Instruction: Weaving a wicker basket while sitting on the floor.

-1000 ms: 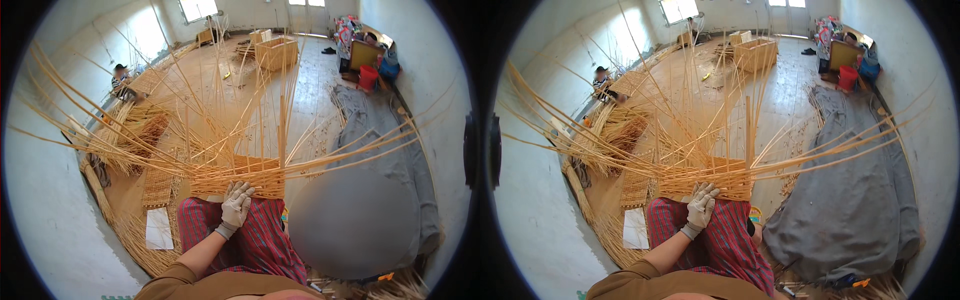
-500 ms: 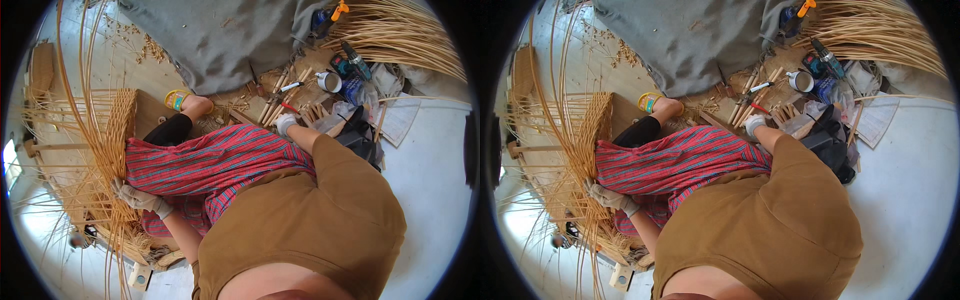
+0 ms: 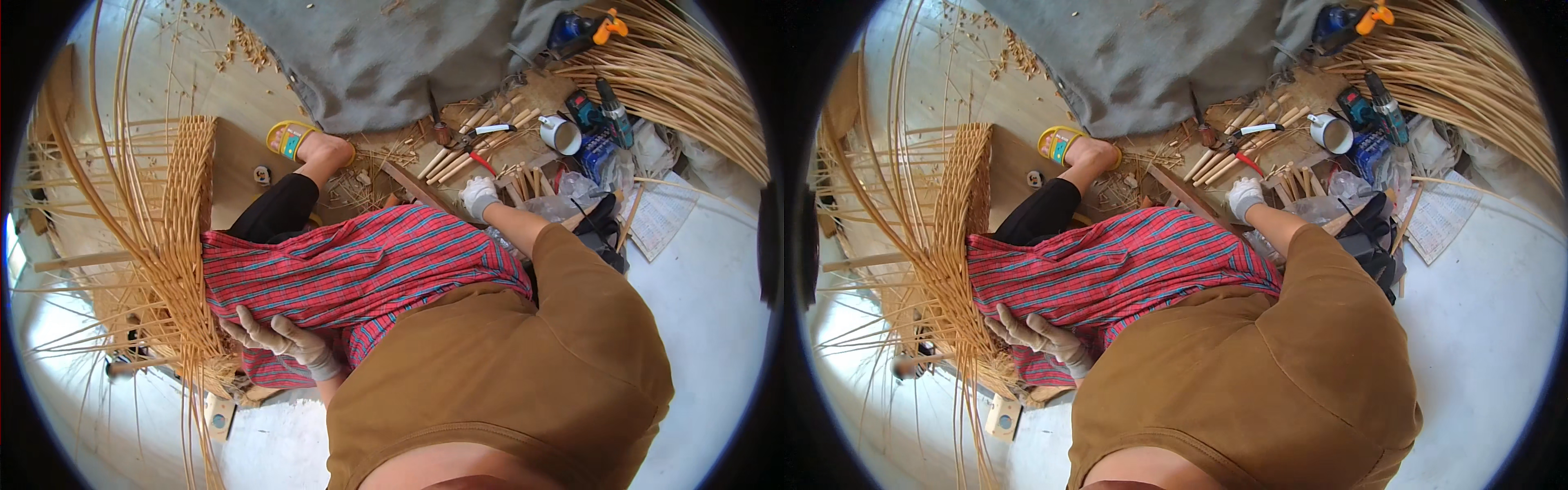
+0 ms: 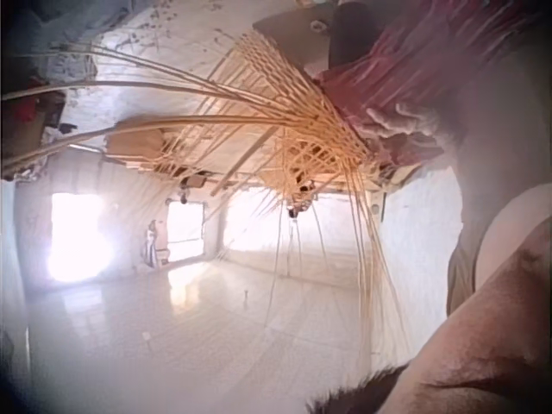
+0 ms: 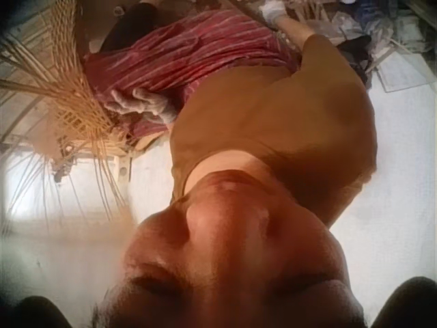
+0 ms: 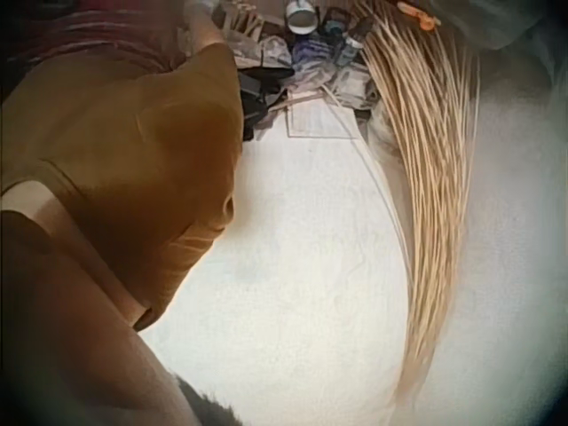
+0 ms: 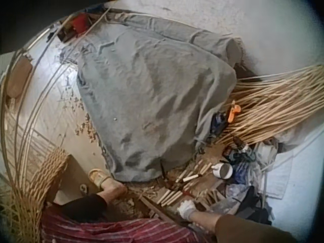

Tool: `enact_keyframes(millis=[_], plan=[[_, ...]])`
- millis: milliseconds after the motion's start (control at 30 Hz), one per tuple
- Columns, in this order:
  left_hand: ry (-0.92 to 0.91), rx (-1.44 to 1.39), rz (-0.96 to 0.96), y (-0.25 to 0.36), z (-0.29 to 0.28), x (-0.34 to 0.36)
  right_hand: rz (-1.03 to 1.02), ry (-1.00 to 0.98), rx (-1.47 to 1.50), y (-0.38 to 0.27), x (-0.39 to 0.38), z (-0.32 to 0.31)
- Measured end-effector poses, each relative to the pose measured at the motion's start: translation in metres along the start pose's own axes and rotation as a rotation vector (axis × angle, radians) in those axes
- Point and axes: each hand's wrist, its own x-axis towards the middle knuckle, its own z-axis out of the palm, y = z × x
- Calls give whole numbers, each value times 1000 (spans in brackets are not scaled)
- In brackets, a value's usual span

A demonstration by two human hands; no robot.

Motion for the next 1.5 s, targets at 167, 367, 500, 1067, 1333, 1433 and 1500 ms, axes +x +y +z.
enact_keyframes(millis=[167,367,500,1067,1333,1433,1500], plan=[[55,16,-247,13,14,13,-101,29,514,-20,46,-27],[87,-85,-71,-1,4,21,-326,693,718,-87,86,-210],[60,-131,-138,-3,4,44,-590,803,460,-182,161,-299],[11,-473,150,-34,-20,56,-822,769,274,-234,197,-344],[785,-628,-633,-147,-101,0,-510,419,1310,-102,104,-396],[513,310,-643,-273,-40,-62,-622,492,1455,-79,-3,-405],[468,-236,-834,-290,-34,-31,-554,543,1367,-92,-84,-412]])
